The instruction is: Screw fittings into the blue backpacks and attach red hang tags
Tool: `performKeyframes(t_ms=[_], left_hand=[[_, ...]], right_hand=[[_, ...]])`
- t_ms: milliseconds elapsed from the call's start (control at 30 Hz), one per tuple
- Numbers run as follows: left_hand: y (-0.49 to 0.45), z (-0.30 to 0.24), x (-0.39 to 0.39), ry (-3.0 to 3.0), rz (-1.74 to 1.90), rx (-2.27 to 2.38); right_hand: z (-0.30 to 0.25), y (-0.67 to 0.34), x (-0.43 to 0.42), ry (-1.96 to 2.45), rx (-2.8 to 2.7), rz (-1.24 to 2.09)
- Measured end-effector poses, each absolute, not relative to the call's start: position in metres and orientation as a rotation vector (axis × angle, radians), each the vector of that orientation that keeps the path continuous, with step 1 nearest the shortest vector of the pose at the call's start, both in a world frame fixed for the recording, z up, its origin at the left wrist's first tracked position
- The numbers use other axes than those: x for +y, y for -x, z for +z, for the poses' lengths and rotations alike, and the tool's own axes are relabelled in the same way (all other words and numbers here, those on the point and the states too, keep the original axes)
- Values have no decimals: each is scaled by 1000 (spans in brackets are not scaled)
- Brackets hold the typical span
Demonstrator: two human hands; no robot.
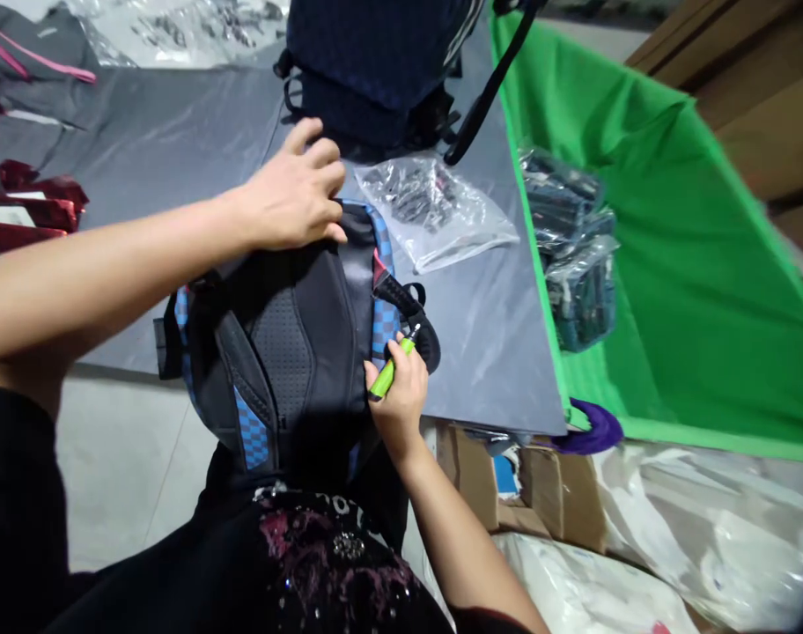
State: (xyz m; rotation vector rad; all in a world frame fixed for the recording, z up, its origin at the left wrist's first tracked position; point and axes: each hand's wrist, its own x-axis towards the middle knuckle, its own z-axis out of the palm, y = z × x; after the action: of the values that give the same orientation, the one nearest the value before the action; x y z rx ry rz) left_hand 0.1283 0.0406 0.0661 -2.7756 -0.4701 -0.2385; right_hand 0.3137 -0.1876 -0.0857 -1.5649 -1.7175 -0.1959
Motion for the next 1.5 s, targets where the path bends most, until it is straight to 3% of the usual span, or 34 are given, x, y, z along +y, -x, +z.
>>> performKeyframes(t_ms=[167, 367, 567, 800, 1033, 1500], left_hand=[[-129, 51, -2, 2845, -264, -423], [-147, 19, -52, 2857, -203, -568], [-135, 10, -57, 2964, -371, -603], [-122, -22, -76, 2844, -821, -703], [-123, -38, -74, 2789, -998, -666], [-122, -45, -69, 2906, -960, -746]], right_hand=[[-57, -312, -186, 1470, -1477, -8], [-15, -297, -176, 1284, -1082, 625], [-8, -299, -163, 1436, -973, 783], [-5, -293, -154, 1486, -1040, 753], [-13, -292, -148, 1625, -1248, 692], [-14, -290, -144, 1650, -1255, 703]])
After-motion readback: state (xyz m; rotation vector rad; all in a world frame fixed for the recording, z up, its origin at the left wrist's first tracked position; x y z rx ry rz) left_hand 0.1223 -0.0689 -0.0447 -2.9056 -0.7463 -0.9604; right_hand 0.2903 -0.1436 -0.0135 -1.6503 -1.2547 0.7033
